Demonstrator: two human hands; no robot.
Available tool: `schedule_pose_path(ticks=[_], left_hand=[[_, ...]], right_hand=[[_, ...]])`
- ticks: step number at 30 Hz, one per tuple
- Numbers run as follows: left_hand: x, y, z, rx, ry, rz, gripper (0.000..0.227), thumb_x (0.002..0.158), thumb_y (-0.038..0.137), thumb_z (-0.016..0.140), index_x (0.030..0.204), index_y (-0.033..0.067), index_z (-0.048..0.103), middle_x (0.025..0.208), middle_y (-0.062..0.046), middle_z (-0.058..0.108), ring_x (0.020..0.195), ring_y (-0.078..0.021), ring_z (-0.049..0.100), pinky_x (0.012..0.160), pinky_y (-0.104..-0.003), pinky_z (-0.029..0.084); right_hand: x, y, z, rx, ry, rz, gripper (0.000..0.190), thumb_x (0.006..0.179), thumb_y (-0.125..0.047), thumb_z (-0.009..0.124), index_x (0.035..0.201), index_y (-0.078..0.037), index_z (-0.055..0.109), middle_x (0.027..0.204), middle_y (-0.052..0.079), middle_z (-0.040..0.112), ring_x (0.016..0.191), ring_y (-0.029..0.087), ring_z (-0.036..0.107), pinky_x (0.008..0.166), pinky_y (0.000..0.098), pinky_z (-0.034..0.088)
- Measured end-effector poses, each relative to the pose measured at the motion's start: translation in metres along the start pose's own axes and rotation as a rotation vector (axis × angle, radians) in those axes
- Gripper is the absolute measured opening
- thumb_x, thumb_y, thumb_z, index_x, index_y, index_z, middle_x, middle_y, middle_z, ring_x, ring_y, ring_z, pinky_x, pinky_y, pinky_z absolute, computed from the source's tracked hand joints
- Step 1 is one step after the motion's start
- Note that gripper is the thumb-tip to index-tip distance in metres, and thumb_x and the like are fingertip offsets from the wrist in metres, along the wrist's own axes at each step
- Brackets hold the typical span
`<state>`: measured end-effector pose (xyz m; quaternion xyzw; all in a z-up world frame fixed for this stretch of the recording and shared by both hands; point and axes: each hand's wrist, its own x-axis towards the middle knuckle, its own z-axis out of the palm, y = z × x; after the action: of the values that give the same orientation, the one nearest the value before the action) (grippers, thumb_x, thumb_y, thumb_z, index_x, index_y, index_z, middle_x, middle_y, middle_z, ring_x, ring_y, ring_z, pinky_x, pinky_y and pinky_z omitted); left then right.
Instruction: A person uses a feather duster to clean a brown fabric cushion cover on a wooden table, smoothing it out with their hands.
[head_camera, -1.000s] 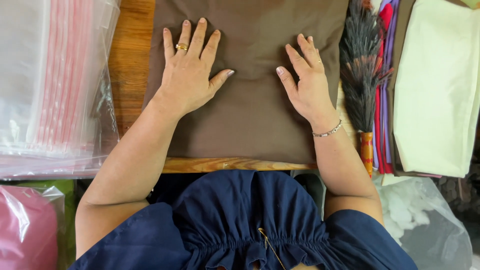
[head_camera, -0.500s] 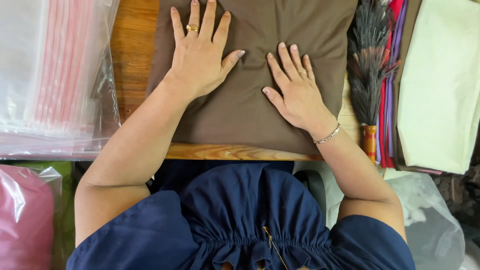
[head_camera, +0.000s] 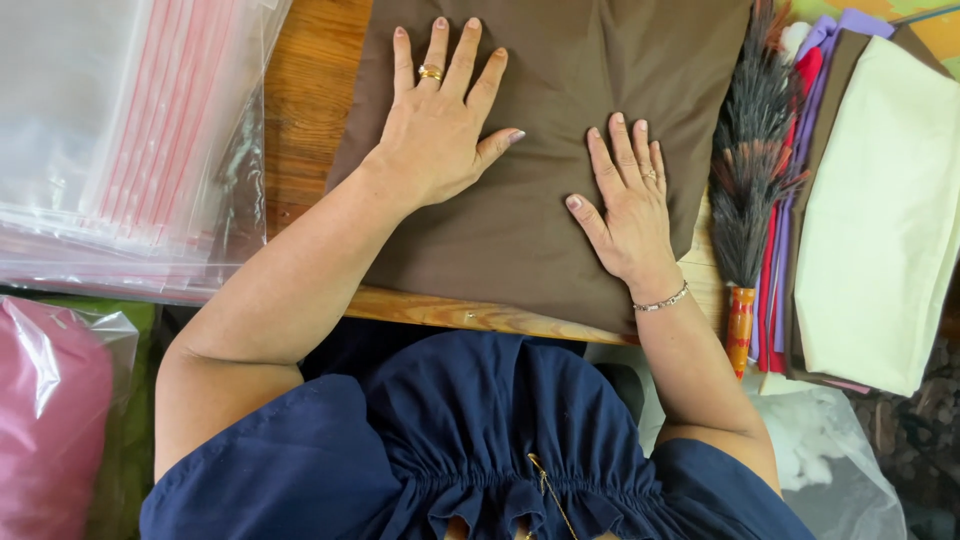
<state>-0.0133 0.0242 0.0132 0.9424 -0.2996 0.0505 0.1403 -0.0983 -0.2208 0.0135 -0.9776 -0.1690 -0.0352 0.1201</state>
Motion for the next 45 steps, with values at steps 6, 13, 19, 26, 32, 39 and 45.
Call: schedule_pose_path(ticks=[6,13,19,26,32,39,45], left_hand=[[0.001,0.010,0.004,0.097,0.018,-0.035,0.073,0.096,0.058,0.030,0.147,0.0062,0.030,0.150,-0.026,0.016,0.136,-0.0486,0.013,0.105,-0.070,0.007],[0.004,0.015,0.007,0.111,-0.038,-0.044,0.074,0.095,0.059,0.027,0.148,0.0072,0.027,0.151,-0.026,0.015,0.136,-0.0490,0.013,0.104,-0.070,0.004],[0.003,0.017,0.010,0.151,-0.025,-0.059,0.076,0.094,0.060,0.029,0.147,0.0068,0.027,0.150,-0.026,0.017,0.136,-0.0489,0.016,0.104,-0.070,0.005],[0.006,0.019,0.012,0.202,0.003,-0.057,0.074,0.094,0.058,0.031,0.147,0.0064,0.029,0.150,-0.026,0.019,0.135,-0.0492,0.019,0.103,-0.070,0.008],[0.004,0.025,0.010,0.223,-0.015,-0.068,0.074,0.093,0.060,0.030,0.146,0.0088,0.029,0.150,-0.024,0.020,0.135,-0.0481,0.018,0.104,-0.070,0.009],[0.007,0.023,0.014,0.208,-0.019,-0.067,0.074,0.093,0.059,0.032,0.146,0.0076,0.029,0.149,-0.026,0.019,0.135,-0.0489,0.018,0.105,-0.069,0.008],[0.001,0.012,-0.009,0.029,-0.052,-0.071,0.074,0.094,0.058,0.035,0.146,0.0077,0.026,0.150,-0.024,0.013,0.137,-0.0483,0.010,0.108,-0.063,0.002]], right_hand=[[-0.002,-0.022,-0.004,0.020,0.125,0.011,0.063,0.100,-0.045,0.037,0.147,-0.004,0.030,0.154,0.018,0.015,0.143,0.041,0.007,0.116,0.0591,0.005],[0.019,-0.014,-0.017,-0.083,-0.089,-0.050,0.066,0.097,-0.052,0.030,0.146,-0.008,0.032,0.152,0.020,0.020,0.140,0.042,0.014,0.111,0.0591,0.011],[0.032,0.006,-0.040,-0.258,-0.072,0.210,0.066,0.099,-0.043,0.041,0.144,0.004,0.033,0.147,0.031,0.023,0.135,0.049,0.013,0.107,0.0622,0.009],[0.035,-0.029,-0.006,-0.001,-0.206,-0.090,0.060,0.099,-0.041,0.036,0.150,-0.014,0.020,0.156,0.013,0.007,0.143,0.035,0.006,0.115,0.0507,0.008],[0.037,0.057,-0.008,-0.159,0.004,0.358,0.065,0.099,-0.043,0.035,0.147,0.000,0.027,0.152,0.023,0.013,0.137,0.047,0.006,0.107,0.0634,0.004],[0.030,-0.014,-0.009,-0.108,0.145,-0.052,0.061,0.106,-0.042,0.043,0.154,-0.012,0.019,0.156,0.017,0.003,0.145,0.039,0.000,0.119,0.0592,0.008],[0.030,0.043,-0.013,-0.326,0.157,0.167,0.062,0.097,-0.044,0.053,0.141,-0.002,0.043,0.138,0.032,0.033,0.124,0.050,0.035,0.095,0.0606,0.033]])
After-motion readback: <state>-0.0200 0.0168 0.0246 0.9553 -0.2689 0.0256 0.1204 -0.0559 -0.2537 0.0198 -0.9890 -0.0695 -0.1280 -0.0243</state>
